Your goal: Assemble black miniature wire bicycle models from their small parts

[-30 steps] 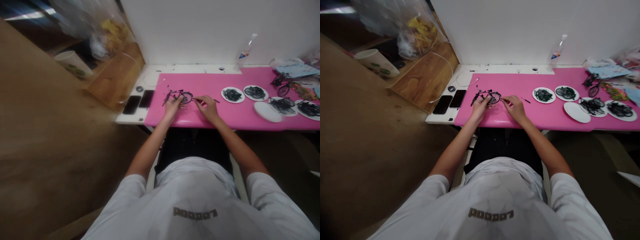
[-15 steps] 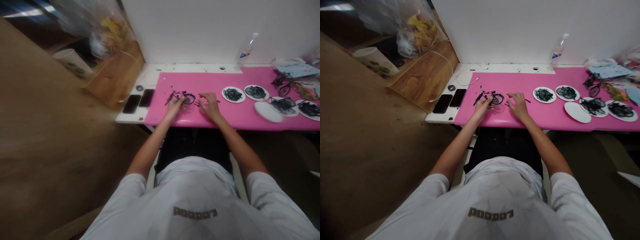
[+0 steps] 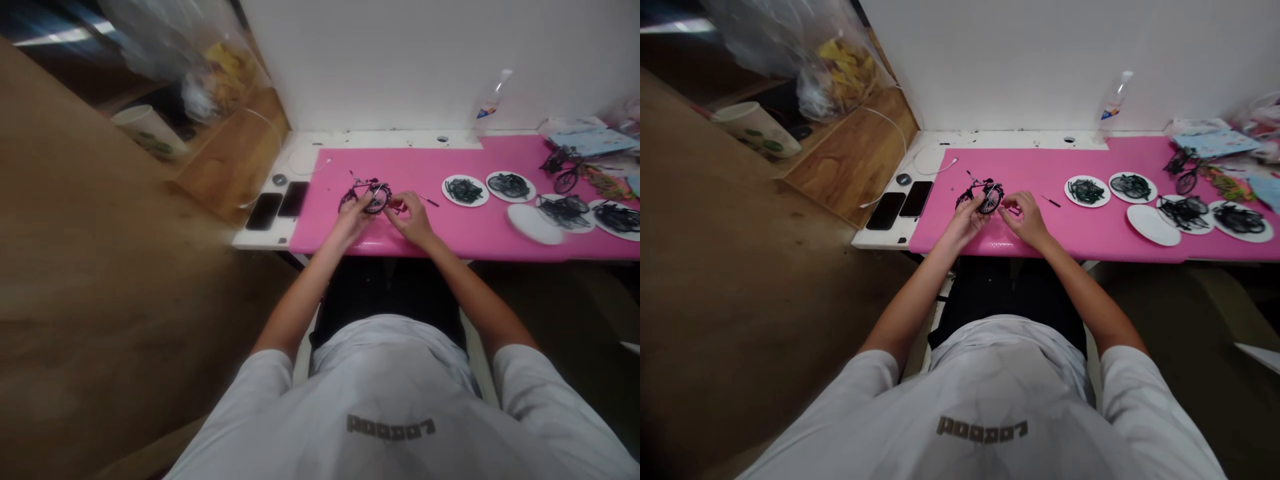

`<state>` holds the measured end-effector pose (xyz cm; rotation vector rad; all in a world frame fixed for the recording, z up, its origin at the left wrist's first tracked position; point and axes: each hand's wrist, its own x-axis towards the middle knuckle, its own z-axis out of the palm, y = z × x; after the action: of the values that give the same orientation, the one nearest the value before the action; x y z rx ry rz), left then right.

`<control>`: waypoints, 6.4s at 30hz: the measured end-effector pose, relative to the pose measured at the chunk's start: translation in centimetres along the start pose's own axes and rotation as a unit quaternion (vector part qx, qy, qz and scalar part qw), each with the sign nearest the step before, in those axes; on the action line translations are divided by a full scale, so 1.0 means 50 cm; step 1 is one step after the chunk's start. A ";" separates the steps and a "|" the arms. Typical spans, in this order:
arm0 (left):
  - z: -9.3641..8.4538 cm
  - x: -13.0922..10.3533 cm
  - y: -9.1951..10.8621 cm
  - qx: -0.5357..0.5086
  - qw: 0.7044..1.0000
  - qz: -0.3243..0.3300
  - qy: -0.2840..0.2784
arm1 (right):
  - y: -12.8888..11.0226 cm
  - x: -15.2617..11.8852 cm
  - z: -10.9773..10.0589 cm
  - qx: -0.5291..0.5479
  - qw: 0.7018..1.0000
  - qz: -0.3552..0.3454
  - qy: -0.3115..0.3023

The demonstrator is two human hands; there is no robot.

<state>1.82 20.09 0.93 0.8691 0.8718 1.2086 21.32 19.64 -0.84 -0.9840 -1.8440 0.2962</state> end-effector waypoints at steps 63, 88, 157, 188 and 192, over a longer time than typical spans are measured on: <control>0.008 0.017 -0.050 -0.075 0.995 0.063 0.027 | 0.025 0.008 0.019 0.308 0.915 0.242 -0.098; -0.007 0.010 -0.025 0.062 0.988 0.092 0.110 | -0.024 0.003 -0.023 -0.031 0.997 -0.041 -0.058; 0.013 -0.003 -0.048 -0.040 0.996 0.042 0.065 | 0.041 -0.037 0.032 -0.103 0.989 -0.069 0.085; 0.017 0.006 -0.067 -0.040 0.996 0.060 0.057 | 0.056 -0.033 0.027 -0.116 0.988 -0.057 0.080; 0.013 0.002 -0.073 -0.021 0.997 0.065 0.040 | 0.061 -0.030 0.023 -0.113 0.986 -0.082 0.092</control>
<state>3.88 19.63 -2.11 0.8578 0.8613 1.3781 22.11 20.77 -4.15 -0.9693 -1.8003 -0.1042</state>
